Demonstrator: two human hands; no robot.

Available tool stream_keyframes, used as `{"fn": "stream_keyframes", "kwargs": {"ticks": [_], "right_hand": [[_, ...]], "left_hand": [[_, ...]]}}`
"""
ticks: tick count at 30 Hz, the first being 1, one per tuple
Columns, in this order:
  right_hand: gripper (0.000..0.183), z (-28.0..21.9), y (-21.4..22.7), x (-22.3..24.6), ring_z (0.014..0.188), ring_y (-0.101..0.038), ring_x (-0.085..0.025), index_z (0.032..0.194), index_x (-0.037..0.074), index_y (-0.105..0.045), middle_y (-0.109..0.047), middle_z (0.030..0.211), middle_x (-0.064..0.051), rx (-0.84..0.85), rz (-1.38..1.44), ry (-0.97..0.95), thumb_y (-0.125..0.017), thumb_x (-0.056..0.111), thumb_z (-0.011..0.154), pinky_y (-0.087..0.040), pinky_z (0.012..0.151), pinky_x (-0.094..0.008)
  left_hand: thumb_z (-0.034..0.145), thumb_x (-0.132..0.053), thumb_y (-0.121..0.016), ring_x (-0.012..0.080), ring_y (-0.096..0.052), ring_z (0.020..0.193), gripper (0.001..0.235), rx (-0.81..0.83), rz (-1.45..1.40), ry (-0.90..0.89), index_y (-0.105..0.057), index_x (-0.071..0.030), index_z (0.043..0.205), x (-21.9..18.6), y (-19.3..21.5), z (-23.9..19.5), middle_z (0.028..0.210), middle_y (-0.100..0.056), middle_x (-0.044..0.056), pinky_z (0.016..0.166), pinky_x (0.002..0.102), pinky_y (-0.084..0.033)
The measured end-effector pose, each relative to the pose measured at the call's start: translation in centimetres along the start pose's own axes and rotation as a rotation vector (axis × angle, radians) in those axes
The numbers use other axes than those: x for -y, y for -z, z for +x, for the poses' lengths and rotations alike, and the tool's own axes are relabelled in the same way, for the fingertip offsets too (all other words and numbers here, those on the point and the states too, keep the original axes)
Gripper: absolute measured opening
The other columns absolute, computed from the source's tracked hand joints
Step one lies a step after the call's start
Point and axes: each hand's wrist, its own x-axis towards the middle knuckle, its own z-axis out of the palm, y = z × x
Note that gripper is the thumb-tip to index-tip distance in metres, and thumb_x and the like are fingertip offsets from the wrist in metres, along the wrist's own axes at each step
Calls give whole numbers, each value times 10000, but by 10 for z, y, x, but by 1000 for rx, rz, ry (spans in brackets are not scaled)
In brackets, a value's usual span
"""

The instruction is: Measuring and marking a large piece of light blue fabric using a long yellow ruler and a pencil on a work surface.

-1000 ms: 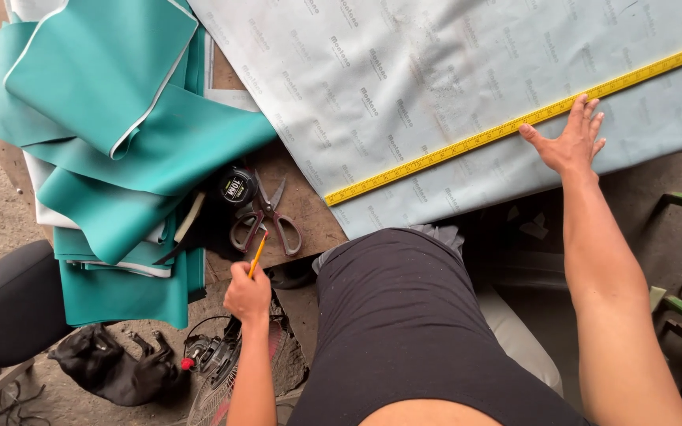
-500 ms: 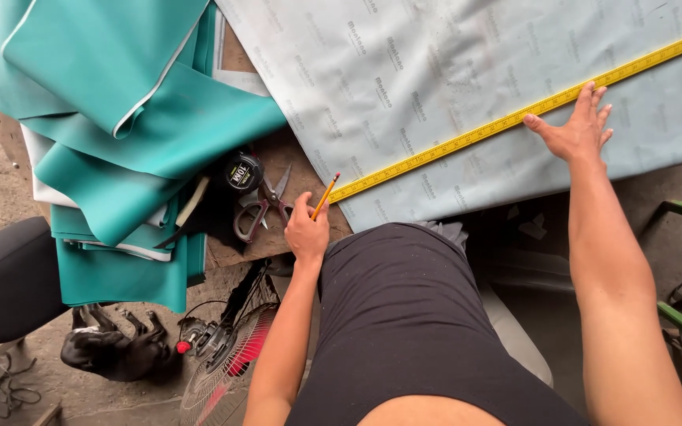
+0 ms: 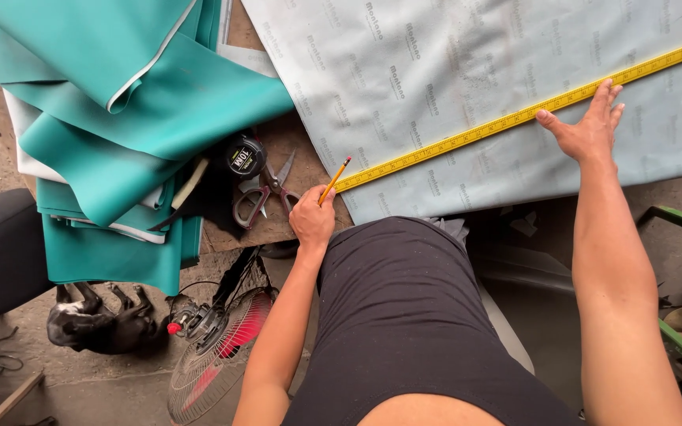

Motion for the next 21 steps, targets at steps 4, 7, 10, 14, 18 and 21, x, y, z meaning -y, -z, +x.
{"fn": "stream_keyframes", "kwargs": {"ticks": [4,7,10,14,18,21], "right_hand": [[1224,-2,1,0,1588,176,-353,1679,219,150,180,1763,6,10,55,1,-687,731,948,-119,1305,-670],[1214,0,2,2,1583,175,-364,1677,237,152,172,1768,16,12,65,-9,-704,713,960,-133,1298,-680],[1211,3,3,2,1577,164,-388,1680,244,139,154,1773,13,6,70,-3,-701,719,947,-139,1283,-701],[1198,-2,8,11,1573,160,-400,1677,271,141,150,1776,36,9,72,-14,-699,723,951,-157,1254,-741],[1176,4,6,8,1556,163,-415,1674,294,142,142,1778,52,12,61,-12,-694,725,967,-190,1241,-748],[1203,8,4,5,1554,153,-433,1672,281,141,130,1783,37,1,55,2,-687,751,936,-178,1249,-740]], "left_hand": [[970,-337,-724,294,-748,831,197,13,-5,26,-799,-169,1040,-2,1,1,952,-803,25,661,466,-554],[976,-350,-719,302,-749,816,210,6,17,9,-797,-169,1048,-2,0,0,953,-802,26,636,475,-556],[966,-305,-735,265,-754,854,148,7,24,-31,-792,-180,1019,-4,1,0,998,-809,-12,638,466,-563],[965,-303,-738,270,-745,826,144,29,28,-16,-790,-176,1006,-7,3,1,964,-807,-10,630,471,-559],[975,-339,-716,307,-740,842,178,68,39,46,-786,-186,1035,-8,4,1,964,-802,6,650,494,-552],[978,-350,-706,331,-730,816,188,85,41,77,-782,-185,1028,-11,5,2,925,-793,25,640,508,-540]]}}
